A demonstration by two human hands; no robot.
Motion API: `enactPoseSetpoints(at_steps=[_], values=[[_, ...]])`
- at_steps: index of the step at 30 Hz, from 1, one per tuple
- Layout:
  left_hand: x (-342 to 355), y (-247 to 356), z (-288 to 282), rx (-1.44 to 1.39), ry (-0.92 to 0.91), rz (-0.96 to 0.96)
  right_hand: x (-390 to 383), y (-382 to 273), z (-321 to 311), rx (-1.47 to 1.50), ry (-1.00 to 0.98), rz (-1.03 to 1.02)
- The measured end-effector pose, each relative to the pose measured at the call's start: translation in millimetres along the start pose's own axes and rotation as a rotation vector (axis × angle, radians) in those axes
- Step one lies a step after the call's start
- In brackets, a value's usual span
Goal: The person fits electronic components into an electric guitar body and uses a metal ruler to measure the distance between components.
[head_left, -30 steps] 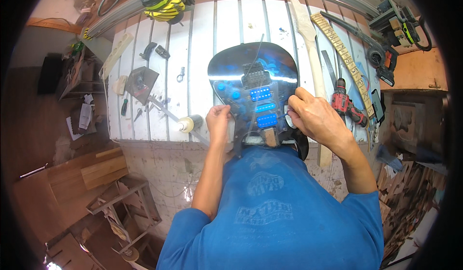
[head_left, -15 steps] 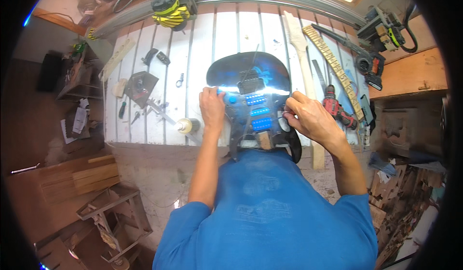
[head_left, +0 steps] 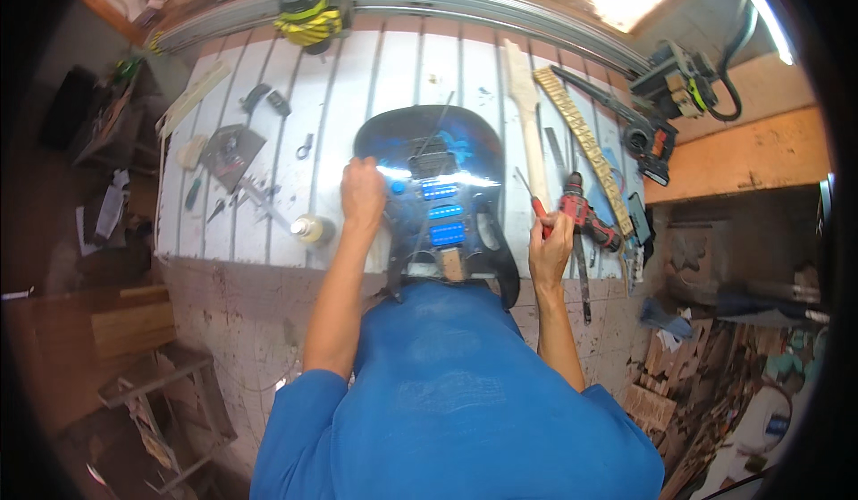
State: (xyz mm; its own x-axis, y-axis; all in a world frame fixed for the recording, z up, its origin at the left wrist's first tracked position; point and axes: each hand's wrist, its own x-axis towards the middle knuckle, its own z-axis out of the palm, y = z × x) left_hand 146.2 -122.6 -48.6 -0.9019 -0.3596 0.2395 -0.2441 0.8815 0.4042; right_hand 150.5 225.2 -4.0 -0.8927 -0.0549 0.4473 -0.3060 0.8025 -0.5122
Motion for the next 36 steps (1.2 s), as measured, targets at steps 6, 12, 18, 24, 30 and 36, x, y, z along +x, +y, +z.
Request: enactPoseSetpoints(at_steps=[6,12,18,24,30,36], values=[[17,-7,-1,-0.043,-0.106,-0.09,-45,23,19,-0.188,-0.319,0.142],[35,-3,-28,-0.131,-0.305,-0.191,2,2,19,-0.121,-0.274,-0.001],[49,-19,-21,-0.22,-0.364,-0.494,82,-131,77,0.326,-0.523,-0.361],[43,-21,-21,-0.381,-0.317,-0.622,106,-172,190,0.153,-0.959,-0.539],[44,-12,-34,-0.408,-0.324,-0.643,105,-171,223,0.018,-0.994,-0.468],[47,-12,-36,-0.373,-0.333,-0.724,107,-190,221,-0.011,-0.997,-0.382]])
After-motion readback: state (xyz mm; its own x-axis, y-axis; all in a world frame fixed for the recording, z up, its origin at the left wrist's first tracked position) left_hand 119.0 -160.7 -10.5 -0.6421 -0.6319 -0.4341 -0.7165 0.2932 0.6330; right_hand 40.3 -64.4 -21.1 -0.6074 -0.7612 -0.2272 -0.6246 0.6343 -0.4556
